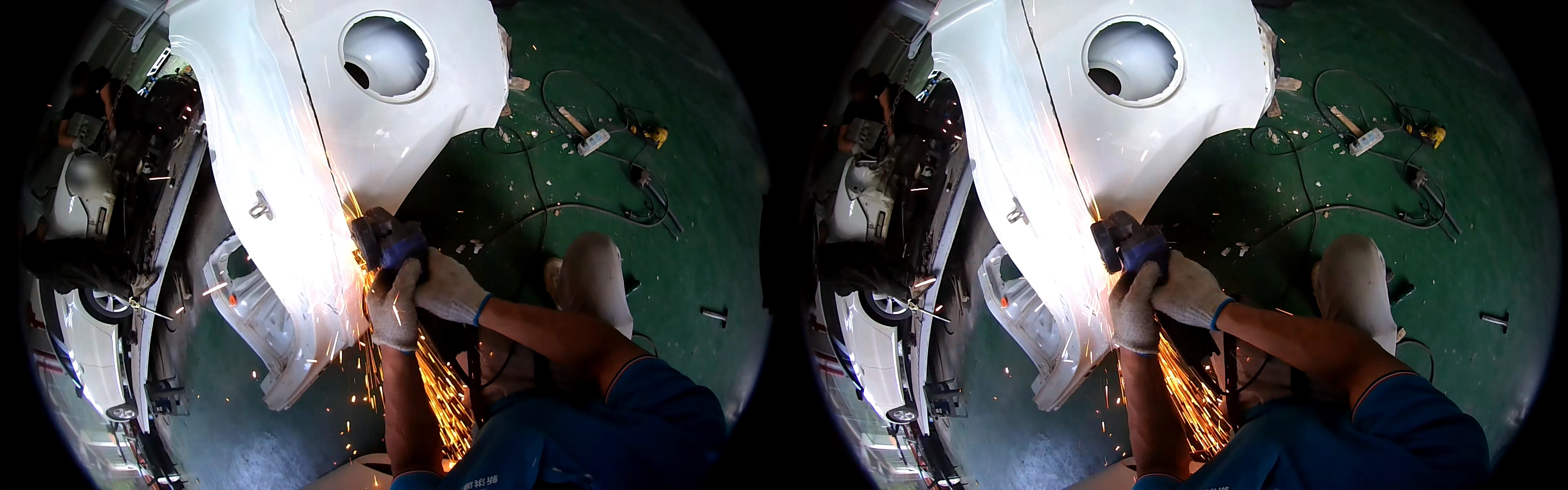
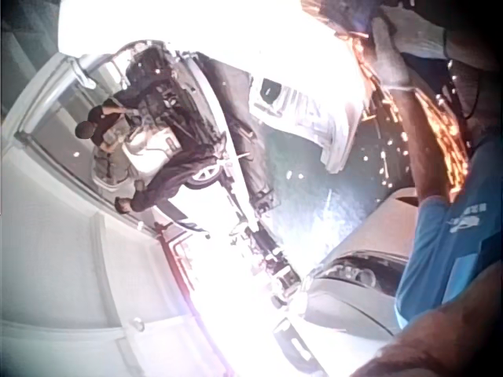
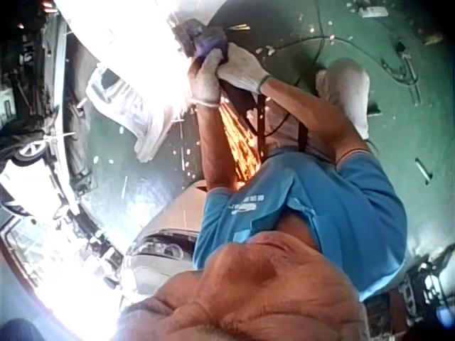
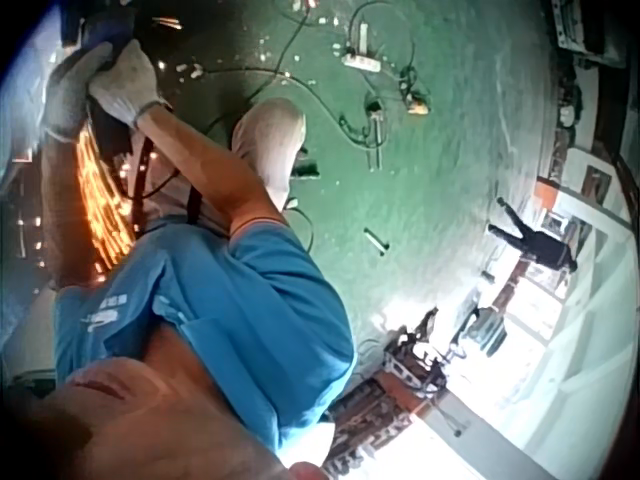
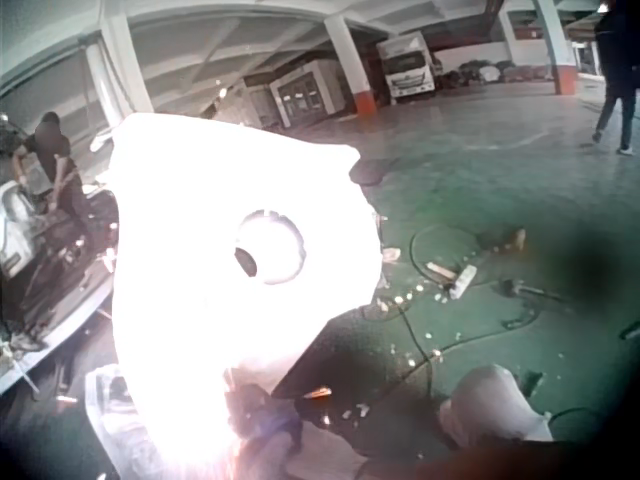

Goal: The person uses an angle grinder to cut and grind a white car bumper, producing sparks. They then flip the bumper and use a hammer and chisel to work on the inner metal frame.

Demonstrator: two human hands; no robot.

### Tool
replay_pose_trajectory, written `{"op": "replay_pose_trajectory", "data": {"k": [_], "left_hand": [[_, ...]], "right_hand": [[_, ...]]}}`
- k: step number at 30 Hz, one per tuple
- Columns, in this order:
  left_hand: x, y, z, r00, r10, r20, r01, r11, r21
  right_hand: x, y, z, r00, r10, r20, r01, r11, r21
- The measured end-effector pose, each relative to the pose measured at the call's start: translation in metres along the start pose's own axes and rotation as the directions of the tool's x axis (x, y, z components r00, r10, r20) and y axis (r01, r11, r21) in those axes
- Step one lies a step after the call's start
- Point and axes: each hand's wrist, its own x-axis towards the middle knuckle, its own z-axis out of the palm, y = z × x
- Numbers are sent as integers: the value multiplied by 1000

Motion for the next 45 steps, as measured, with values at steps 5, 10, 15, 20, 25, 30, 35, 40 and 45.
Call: {"op": "replay_pose_trajectory", "data": {"k": [5,10,15,20,25,30,35,40,45], "left_hand": [[-8,-6,3,999,-41,-22,36,980,-197],[-13,-7,3,998,-43,-36,37,986,-165],[-13,-16,-4,1000,-21,-15,18,983,-184],[-16,-16,-7,998,-57,-4,56,985,-164],[-20,-20,-6,997,-77,-3,74,972,-225],[-20,-30,-11,997,-75,-7,72,976,-206],[-24,-36,-13,994,-99,-39,89,976,-197],[-29,-44,-19,996,-92,-13,87,974,-208],[-32,-45,-16,996,-74,-45,63,975,-214]], "right_hand": [[-7,-6,1,998,33,57,-31,999,-44],[-6,15,13,999,-36,9,36,999,-24],[-12,4,12,992,-117,44,121,987,-101],[-16,7,15,999,-38,34,40,998,-51],[-16,12,20,1000,7,28,-6,999,-37],[-15,17,23,999,22,38,-21,999,-24],[-17,30,32,1000,11,21,-10,999,-31],[-20,39,39,997,67,35,-63,993,-95],[-21,38,40,996,80,34,-74,985,-155]]}}
